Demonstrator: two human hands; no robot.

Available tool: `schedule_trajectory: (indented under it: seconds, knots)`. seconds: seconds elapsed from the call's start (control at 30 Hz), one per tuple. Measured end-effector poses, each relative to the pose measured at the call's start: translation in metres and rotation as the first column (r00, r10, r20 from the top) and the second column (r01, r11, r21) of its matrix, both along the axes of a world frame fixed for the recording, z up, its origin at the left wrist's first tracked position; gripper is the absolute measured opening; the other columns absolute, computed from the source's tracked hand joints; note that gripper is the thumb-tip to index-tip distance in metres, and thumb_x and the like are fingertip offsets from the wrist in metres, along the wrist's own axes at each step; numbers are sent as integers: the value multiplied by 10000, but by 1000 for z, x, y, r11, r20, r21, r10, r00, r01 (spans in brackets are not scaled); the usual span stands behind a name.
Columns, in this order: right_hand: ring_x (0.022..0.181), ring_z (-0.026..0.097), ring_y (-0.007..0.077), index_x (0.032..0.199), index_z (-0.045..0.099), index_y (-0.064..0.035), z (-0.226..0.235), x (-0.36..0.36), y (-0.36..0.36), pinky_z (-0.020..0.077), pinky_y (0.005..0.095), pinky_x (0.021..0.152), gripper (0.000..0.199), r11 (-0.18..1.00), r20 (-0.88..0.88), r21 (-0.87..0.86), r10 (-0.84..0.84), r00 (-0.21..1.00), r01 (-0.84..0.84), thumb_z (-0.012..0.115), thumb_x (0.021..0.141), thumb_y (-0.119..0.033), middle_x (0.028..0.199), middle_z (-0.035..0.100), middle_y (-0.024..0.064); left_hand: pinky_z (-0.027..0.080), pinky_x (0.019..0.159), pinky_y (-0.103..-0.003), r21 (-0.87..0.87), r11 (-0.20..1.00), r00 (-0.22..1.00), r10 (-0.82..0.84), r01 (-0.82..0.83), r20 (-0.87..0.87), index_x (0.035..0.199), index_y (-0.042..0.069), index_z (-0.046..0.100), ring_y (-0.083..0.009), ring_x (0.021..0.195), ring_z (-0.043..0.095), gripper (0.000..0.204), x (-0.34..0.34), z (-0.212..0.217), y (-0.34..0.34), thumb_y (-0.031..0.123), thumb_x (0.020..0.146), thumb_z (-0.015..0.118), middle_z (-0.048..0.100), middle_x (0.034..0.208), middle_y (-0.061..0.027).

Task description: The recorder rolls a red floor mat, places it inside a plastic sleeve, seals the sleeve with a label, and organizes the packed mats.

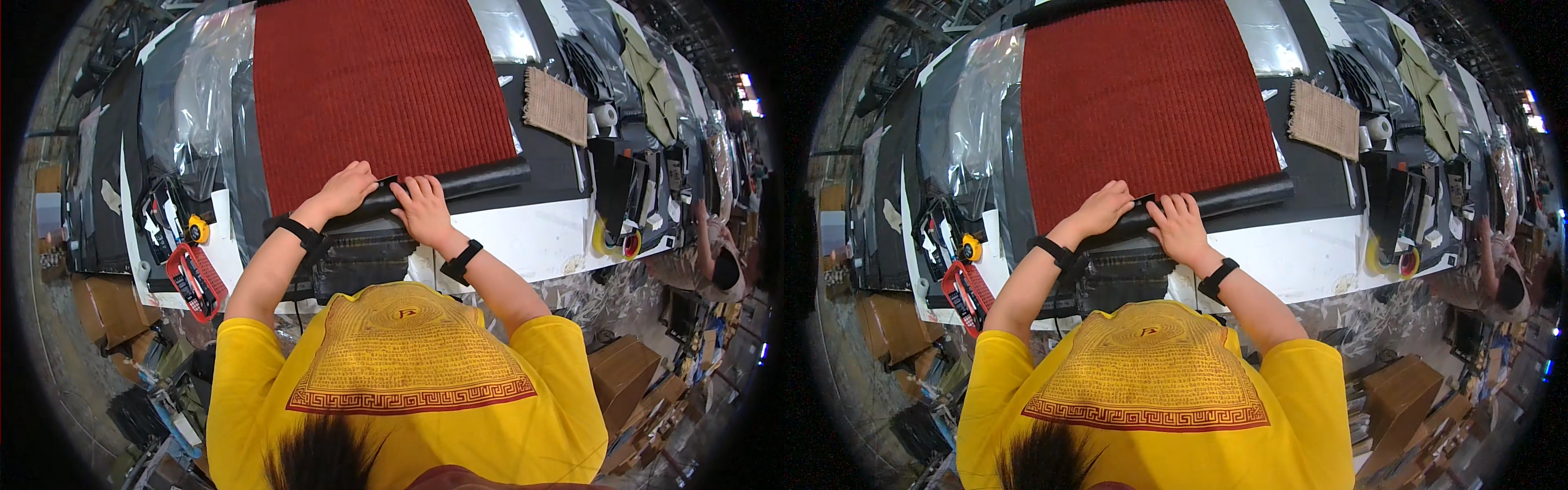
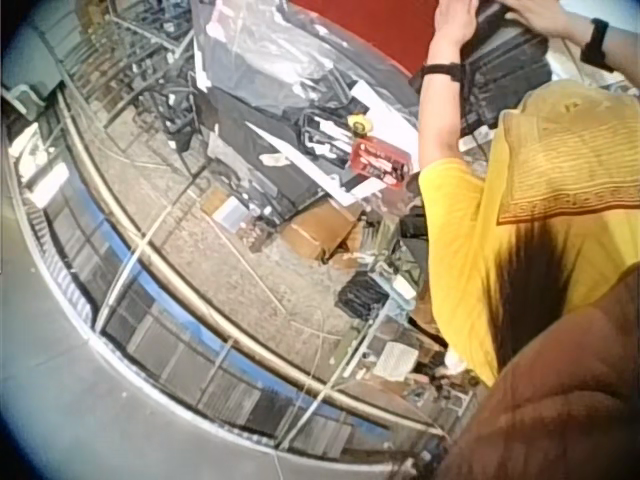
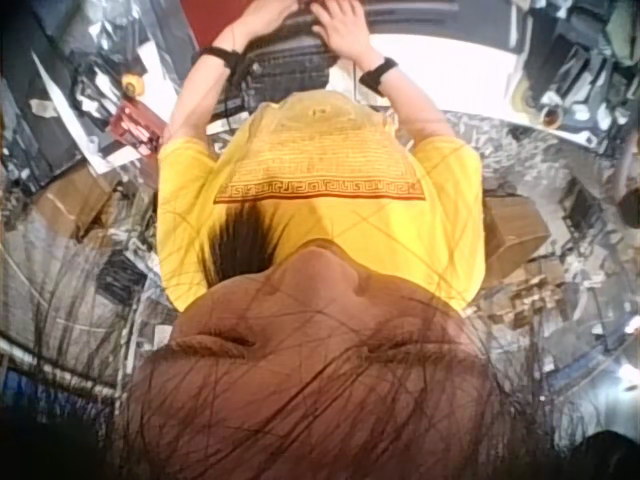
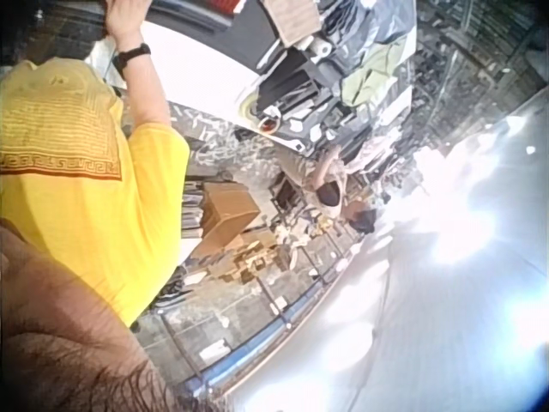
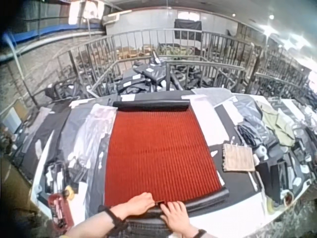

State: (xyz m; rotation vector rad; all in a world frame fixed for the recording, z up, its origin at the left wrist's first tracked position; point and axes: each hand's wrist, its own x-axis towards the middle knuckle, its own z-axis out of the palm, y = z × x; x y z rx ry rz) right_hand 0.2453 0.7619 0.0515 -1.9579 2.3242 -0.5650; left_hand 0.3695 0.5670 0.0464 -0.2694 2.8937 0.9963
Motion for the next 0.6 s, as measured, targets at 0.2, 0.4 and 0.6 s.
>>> schedule_trajectory:
  seconds: [0.2, 0.4, 0.6]
  knots:
    - [1113, 500, 270, 1197, 531, -88, 9, -25, -43, 363, 423, 980, 462, 963, 81, 266, 27, 996, -48, 644, 850, -372, 1132, 540, 118, 443, 858, -424, 131, 959, 967, 245, -252, 70, 1023, 13, 604, -321, 973, 521, 165, -5, -1, -11, 131, 916, 563, 549, 969, -130]
    - [1156, 483, 303, 1198, 522, -106, -16, -66, -90, 414, 444, 917, 538, 988, 222, 155, -15, 975, -20, 732, 787, -383, 1183, 503, 109, 353, 1040, -481, -444, 871, 977, 198, -212, -77, 1217, -6, 532, -364, 1223, 448, 506, 18, 42, 42, 220, 795, 694, 515, 1266, -168]
    - [1153, 481, 292, 1206, 542, -100, 5, -59, -95, 358, 461, 963, 440, 997, 82, 39, -71, 994, 68, 691, 821, -253, 1157, 529, 105, 350, 1048, -460, -575, 797, 982, 128, -185, -139, 1302, -24, 481, -341, 1231, 445, 707, 7, 6, -4, 381, 772, 715, 505, 1281, -170]
